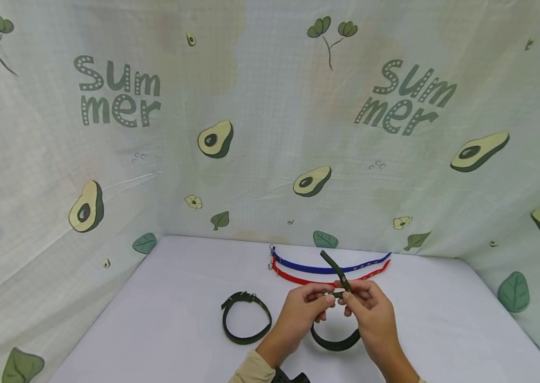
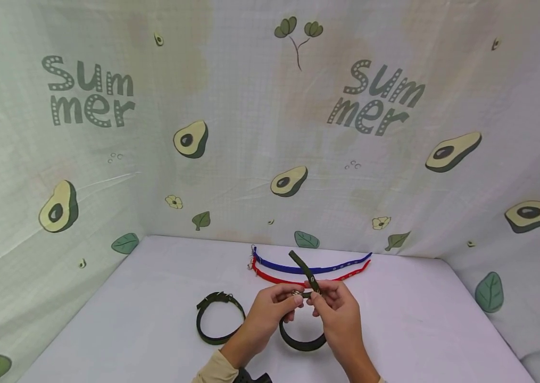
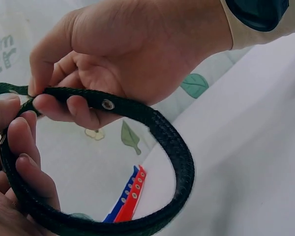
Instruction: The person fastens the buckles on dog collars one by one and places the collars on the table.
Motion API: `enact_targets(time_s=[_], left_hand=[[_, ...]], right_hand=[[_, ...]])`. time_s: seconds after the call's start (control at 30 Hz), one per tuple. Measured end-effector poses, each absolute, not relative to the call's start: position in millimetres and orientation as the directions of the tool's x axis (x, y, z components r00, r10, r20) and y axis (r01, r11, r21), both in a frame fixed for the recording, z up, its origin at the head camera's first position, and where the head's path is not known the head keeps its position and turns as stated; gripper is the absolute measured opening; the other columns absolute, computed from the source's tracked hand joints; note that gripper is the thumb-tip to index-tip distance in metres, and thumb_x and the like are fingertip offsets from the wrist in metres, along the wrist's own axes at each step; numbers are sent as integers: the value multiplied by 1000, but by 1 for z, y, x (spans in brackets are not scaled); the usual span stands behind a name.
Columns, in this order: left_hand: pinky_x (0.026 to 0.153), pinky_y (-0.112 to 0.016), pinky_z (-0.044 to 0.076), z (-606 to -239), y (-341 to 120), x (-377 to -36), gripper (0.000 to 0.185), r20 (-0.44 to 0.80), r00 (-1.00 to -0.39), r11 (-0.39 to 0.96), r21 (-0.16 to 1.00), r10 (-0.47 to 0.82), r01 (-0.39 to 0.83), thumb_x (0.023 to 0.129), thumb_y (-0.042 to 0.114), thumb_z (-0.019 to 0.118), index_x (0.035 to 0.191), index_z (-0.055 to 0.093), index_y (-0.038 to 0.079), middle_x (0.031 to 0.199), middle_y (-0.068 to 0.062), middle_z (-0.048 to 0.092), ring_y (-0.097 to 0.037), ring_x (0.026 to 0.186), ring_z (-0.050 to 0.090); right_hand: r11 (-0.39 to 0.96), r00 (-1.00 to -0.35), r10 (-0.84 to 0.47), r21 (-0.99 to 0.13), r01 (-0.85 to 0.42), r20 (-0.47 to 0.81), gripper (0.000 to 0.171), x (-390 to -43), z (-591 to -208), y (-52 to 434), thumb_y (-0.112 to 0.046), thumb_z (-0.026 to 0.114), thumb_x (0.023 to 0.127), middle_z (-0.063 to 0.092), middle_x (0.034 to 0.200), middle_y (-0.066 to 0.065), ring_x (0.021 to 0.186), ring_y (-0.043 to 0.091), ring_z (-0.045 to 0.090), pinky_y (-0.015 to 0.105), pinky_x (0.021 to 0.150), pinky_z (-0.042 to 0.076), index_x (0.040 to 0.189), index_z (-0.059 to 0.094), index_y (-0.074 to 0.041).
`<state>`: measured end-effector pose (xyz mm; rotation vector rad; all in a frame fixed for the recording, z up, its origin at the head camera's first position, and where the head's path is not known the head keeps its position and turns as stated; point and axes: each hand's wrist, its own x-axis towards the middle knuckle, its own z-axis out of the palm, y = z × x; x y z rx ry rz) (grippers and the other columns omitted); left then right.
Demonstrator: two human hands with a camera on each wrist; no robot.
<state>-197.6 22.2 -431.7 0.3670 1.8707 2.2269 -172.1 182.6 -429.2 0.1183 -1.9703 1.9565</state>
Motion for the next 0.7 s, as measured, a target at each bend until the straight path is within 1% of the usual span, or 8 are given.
enact_targets(time_s=[0.13, 0.23, 0.3, 0.4, 0.5, 0.6, 0.7], left_hand=[[60, -21, 47, -433, 22, -198, 20, 67, -946, -153, 988, 318, 19, 92, 19, 73, 109, 74, 8, 87, -3, 70, -12, 66, 55], [62, -22, 48, -432, 21, -197, 23, 70, -943, -140, 990, 325, 25, 92, 20, 73, 111, 73, 6, 88, -3, 71, -14, 69, 56], [64, -22, 48, -432, 21, -198, 26, 70, -941, -132, 991, 332, 27, 93, 20, 73, 113, 73, 5, 89, -3, 71, -15, 71, 57], [67, -23, 49, -432, 21, -197, 24, 72, -938, -114, 993, 340, 34, 93, 21, 74, 113, 74, 8, 90, -2, 72, -15, 75, 59], [68, -23, 50, -432, 21, -197, 22, 82, -935, -103, 993, 346, 49, 93, 21, 74, 112, 75, 11, 91, -1, 72, -14, 77, 60], [69, -24, 50, -432, 20, -198, 24, 92, -934, -95, 993, 344, 63, 92, 22, 75, 113, 76, 12, 92, 1, 71, -14, 78, 60], [72, -24, 52, -431, 19, -199, 27, 112, -935, -90, 992, 337, 87, 91, 23, 76, 116, 75, 11, 96, 1, 72, -13, 81, 61]], right_hand=[[77, -928, 176, -944, -320, 329, 33, -173, -429, 184, 8, 61, 95, 70, 100, 15, 74, 18, 65, 27, 60, 55, 126, 54, -1], [137, -928, 168, -940, -313, 333, 39, -172, -428, 185, 7, 60, 96, 68, 98, 15, 73, 20, 64, 28, 60, 55, 132, 56, -6], [161, -928, 177, -940, -302, 329, 39, -172, -427, 186, 3, 62, 96, 67, 96, 15, 71, 21, 63, 29, 60, 55, 133, 58, -9], [177, -923, 204, -939, -293, 327, 35, -172, -426, 186, -6, 67, 96, 66, 91, 13, 67, 21, 62, 29, 59, 55, 131, 62, -9], [216, -910, 208, -924, -314, 358, 34, -172, -425, 187, -13, 71, 95, 66, 86, 10, 63, 21, 62, 29, 58, 54, 128, 65, -9], [296, -883, 173, -878, -376, 436, 32, -171, -425, 190, -10, 70, 95, 70, 86, 7, 62, 18, 66, 28, 59, 55, 126, 66, -9], [350, -847, 124, -822, -449, 516, 31, -170, -425, 193, -3, 68, 95, 73, 91, 7, 64, 16, 69, 27, 59, 57, 125, 66, -8]])
